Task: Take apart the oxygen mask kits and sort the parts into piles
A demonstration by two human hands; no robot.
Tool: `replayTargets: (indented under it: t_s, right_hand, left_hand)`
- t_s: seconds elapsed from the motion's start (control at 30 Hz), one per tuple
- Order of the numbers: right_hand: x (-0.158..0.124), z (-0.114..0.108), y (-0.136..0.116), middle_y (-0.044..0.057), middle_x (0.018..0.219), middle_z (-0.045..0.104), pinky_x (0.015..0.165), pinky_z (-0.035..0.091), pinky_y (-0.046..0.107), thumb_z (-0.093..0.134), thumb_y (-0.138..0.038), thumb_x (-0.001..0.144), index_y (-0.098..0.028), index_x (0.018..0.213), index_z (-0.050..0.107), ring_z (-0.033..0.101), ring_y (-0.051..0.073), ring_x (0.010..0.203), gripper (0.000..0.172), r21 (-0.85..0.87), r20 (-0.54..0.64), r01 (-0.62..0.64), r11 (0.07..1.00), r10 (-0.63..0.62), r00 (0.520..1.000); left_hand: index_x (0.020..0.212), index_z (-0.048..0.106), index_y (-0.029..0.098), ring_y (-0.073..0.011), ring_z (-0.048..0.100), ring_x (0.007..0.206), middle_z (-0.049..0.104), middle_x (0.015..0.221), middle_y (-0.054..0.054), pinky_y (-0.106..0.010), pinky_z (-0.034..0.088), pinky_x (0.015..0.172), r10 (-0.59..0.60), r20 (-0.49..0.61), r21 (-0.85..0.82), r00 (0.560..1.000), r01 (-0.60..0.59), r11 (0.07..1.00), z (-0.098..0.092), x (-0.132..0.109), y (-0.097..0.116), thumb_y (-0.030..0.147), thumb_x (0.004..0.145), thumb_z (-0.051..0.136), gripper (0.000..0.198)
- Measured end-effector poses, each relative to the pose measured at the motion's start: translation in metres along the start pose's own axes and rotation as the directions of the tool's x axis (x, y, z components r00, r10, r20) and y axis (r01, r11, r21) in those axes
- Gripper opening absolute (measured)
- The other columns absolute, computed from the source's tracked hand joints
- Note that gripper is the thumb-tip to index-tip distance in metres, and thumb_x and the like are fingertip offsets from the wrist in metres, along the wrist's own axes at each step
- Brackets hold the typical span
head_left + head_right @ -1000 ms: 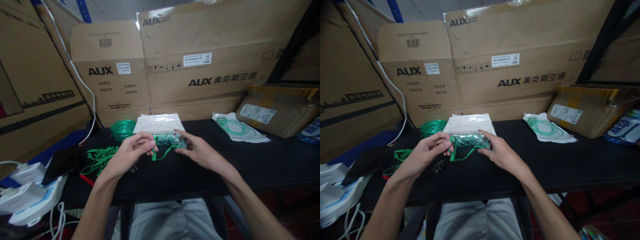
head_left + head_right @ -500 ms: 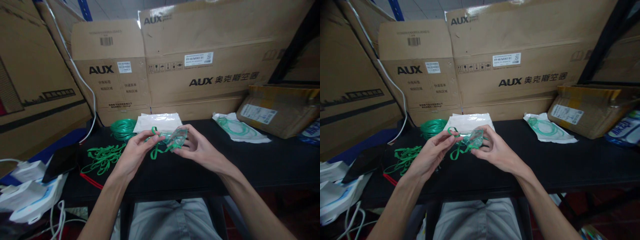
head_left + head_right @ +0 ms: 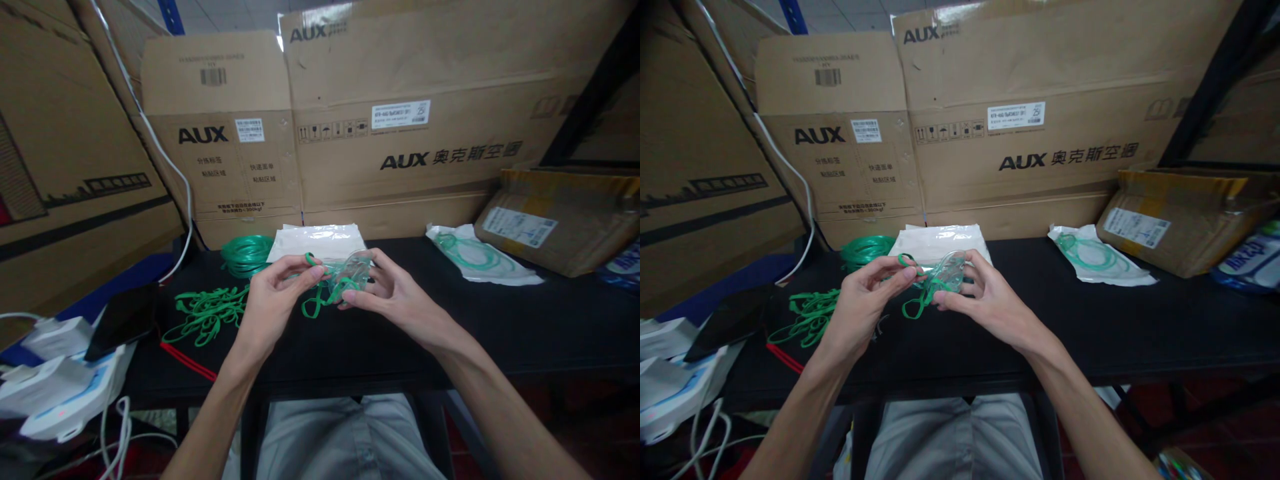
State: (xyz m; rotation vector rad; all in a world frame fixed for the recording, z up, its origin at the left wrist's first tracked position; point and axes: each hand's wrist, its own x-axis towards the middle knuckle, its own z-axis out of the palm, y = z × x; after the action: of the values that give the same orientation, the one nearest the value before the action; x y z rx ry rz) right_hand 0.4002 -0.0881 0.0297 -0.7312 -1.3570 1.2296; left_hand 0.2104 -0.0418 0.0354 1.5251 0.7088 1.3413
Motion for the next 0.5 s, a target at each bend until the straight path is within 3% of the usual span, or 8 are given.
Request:
replayTargets:
  t_s: [0.3, 0.5]
  right_hand:
    - [0.0015, 0.0012, 0.0044, 0.000, 0.116, 0.066, 0.080, 0.061, 0.027, 0.080, -0.017, 0.079, -0.026, 0.112, 0.055, 0.071, 0.014, 0.090, 0.042, 0.013, 0.018, -0.001, 1.000, 0.001, 1.000]
    - [0.0010, 0.0047, 0.0034, -0.001, 0.107, 0.066, 0.073, 0.061, 0.026, 0.082, -0.022, 0.077, -0.025, 0.109, 0.054, 0.070, 0.013, 0.082, 0.042, -0.021, 0.007, -0.012, 1.000, 0.013, 1.000]
  left_hand:
    - [0.088, 0.078, 0.018, -0.0134, 0.072, 0.084, 0.077, 0.090, 0.000, -0.019, 0.057, 0.080, 0.069, -0.052, 0.059, 0.996, -0.066, 0.996, 0.0043, -0.0013, 0.0004, 0.025, 0.078, 0.081, 0.013]
    - [0.086, 0.077, 0.019, -0.0144, 0.074, 0.082, 0.078, 0.088, 0.001, -0.019, 0.059, 0.077, 0.145, -0.127, 0.088, 0.981, -0.134, 0.987, 0.0076, -0.0039, -0.0015, 0.023, 0.077, 0.081, 0.011]
